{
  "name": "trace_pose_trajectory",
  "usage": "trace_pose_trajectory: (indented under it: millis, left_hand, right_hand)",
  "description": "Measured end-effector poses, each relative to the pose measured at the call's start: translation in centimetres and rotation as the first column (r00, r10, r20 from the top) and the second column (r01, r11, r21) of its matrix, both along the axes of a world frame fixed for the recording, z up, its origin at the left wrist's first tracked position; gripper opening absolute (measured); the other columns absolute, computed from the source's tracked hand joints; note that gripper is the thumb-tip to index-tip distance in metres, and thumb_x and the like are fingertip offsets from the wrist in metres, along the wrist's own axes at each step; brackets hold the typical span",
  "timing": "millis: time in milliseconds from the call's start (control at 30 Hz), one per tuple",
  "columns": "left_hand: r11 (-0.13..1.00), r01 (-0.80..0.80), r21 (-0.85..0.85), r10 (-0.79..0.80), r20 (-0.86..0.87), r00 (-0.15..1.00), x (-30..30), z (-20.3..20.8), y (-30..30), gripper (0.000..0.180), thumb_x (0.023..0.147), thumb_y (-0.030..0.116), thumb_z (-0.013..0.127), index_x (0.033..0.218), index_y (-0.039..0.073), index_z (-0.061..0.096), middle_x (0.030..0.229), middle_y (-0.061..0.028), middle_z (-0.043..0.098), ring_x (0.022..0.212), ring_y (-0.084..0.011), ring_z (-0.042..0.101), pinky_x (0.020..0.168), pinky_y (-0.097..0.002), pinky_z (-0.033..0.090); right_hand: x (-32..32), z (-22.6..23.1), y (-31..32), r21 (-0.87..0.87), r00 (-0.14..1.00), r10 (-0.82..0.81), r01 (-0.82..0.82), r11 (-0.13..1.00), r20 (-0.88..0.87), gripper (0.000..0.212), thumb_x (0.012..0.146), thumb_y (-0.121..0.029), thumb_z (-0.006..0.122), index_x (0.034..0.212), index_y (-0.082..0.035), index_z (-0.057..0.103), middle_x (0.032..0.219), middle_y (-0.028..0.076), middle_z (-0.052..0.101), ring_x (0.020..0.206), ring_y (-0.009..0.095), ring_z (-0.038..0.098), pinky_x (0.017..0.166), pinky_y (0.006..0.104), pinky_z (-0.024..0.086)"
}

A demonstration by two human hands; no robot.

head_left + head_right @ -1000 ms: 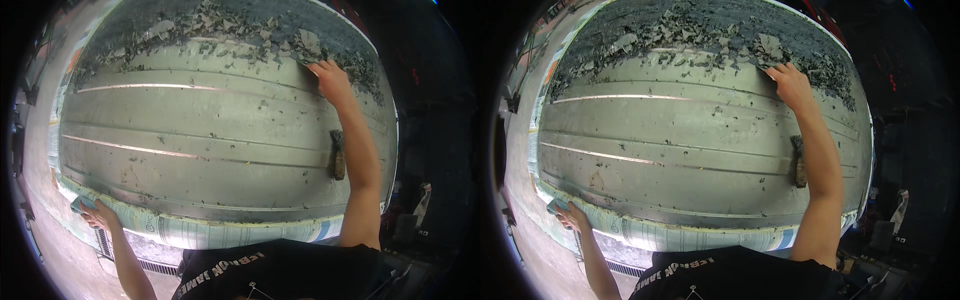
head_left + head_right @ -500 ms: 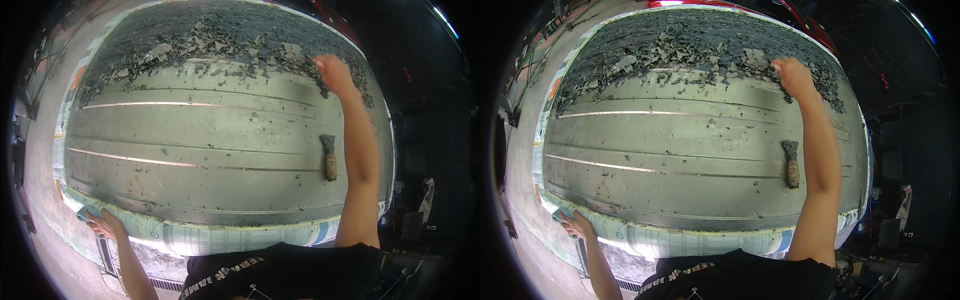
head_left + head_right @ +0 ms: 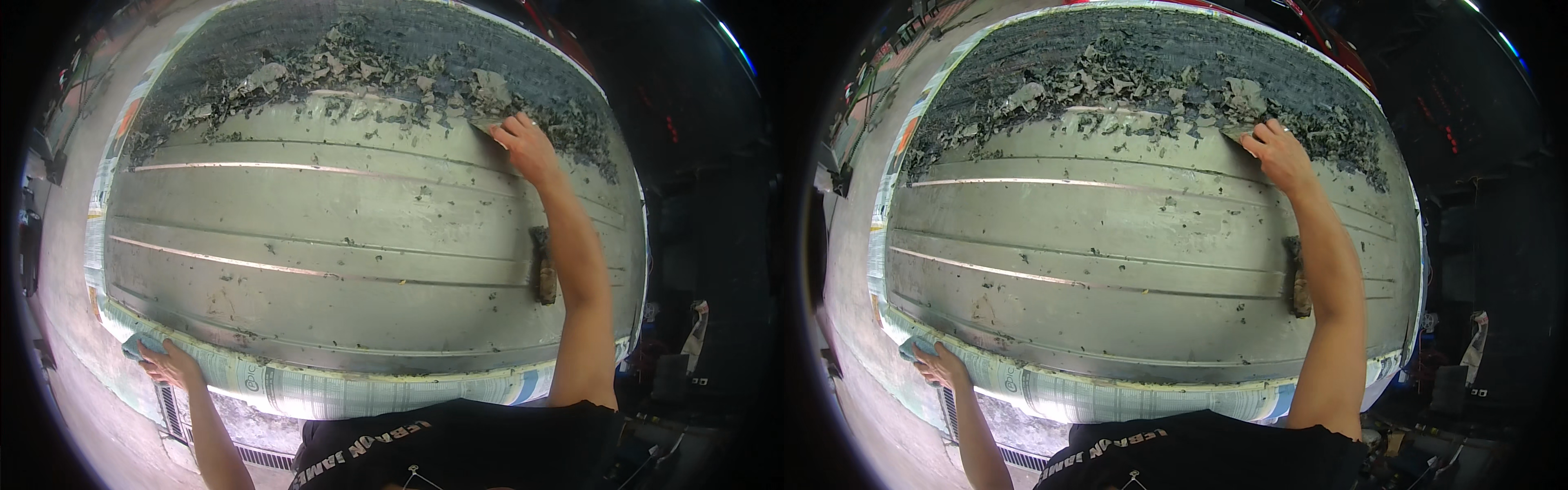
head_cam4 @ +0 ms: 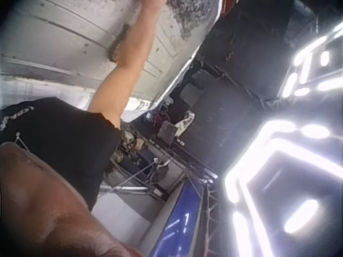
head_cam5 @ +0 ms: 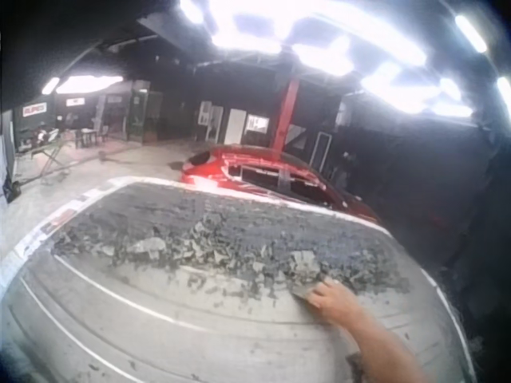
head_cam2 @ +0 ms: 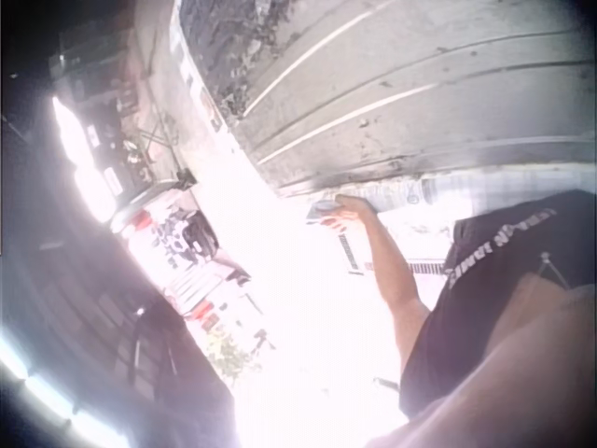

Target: The person scrapes a thick, flaking gray coating from the hood of a red car using a metal scraper. They repeatedly remove chunks of the material and wipe the surface with a cloth. The hood is partially covered with newspaper and plastic sheeting to protect surrounding areas.

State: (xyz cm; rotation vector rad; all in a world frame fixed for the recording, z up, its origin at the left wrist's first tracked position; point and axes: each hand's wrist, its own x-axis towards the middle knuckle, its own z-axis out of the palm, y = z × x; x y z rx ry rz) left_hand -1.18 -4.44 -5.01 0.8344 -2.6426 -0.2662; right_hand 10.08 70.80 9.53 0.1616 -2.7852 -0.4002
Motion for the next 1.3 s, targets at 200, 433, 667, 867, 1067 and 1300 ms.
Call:
trace_pose_trajectory:
  millis: [200,433,667,867,1067,1300]
  left_hand:
    - [0.999,-0.013,0.041,0.011,0.032,0.999,0.0,0.9,1.2,0.07,0.096,0.045,0.049,0.159,0.031,0.023,0.161,-0.0321,0.018,0.148,-0.0516,0.02,0.114,-0.0689,0.023]
    - [0.999,-0.021,0.049,0.02,0.032,0.999,-0.1,1.3,1.5,0.07,0.096,0.044,0.048,0.16,0.03,0.023,0.161,-0.0328,0.017,0.149,-0.0521,0.018,0.113,-0.07,0.022]
    - [0.998,-0.019,0.066,0.017,0.037,0.999,0.1,1.4,1.3,0.068,0.097,0.043,0.048,0.159,0.029,0.024,0.161,-0.0349,0.016,0.148,-0.0544,0.019,0.11,-0.0718,0.026]
    - [0.998,0.002,0.058,-0.005,0.046,0.999,0.2,2.1,2.4,0.068,0.097,0.042,0.047,0.16,0.027,0.023,0.161,-0.0354,0.015,0.148,-0.0549,0.018,0.109,-0.0724,0.028]
    - [0.998,0.017,0.061,-0.02,0.04,0.999,0.4,2.4,2.5,0.067,0.099,0.039,0.048,0.159,0.024,0.023,0.159,-0.0358,0.016,0.148,-0.0532,0.019,0.108,-0.0719,0.03]
    - [0.995,-0.03,0.093,0.025,0.056,0.998,0.8,3.7,3.3,0.069,0.099,0.032,0.053,0.159,0.017,0.022,0.161,-0.0343,0.013,0.149,-0.0517,0.017,0.11,-0.0687,0.034]
  right_hand:
    - [-3.6,-0.6,-0.1,-0.03,1.0,0.016,-0.015,0.999,0.004,0.034,0.079,0.003,0.065,0.109,-0.013,0.065,0.099,0.006,0.056,0.102,0.028,0.055,0.082,0.038,0.051]
    - [-10.2,6.7,1.1,-0.356,0.898,-0.441,0.413,0.839,0.002,0.022,0.089,-0.007,0.066,0.112,-0.009,0.066,0.104,0.015,0.07,0.1,0.039,0.065,0.084,0.0476,0.053]
    - [-3.5,9.3,2.3,-0.409,0.81,-0.568,0.474,0.78,-0.145,0.026,0.095,-0.02,0.064,0.12,-0.011,0.066,0.104,0.02,0.071,0.099,0.041,0.067,0.083,0.0478,0.051]
    - [3.0,7.8,0.1,-0.499,0.857,-0.509,0.409,0.764,-0.076,0.019,0.094,-0.012,0.062,0.112,-0.009,0.069,0.104,0.018,0.067,0.102,0.04,0.063,0.087,0.0471,0.05]
    - [6.6,7.9,-5.7,-0.509,0.894,-0.385,0.228,0.83,-0.228,0.017,0.093,-0.01,0.065,0.108,-0.006,0.073,0.1,0.012,0.066,0.096,0.033,0.063,0.085,0.042,0.051]
    - [2.8,13.7,-9.9,-0.675,0.562,-0.442,-0.314,0.668,-0.699,0.023,0.096,-0.02,0.07,0.107,-0.001,0.07,0.087,0.011,0.07,0.075,0.024,0.066,0.07,0.0317,0.05]
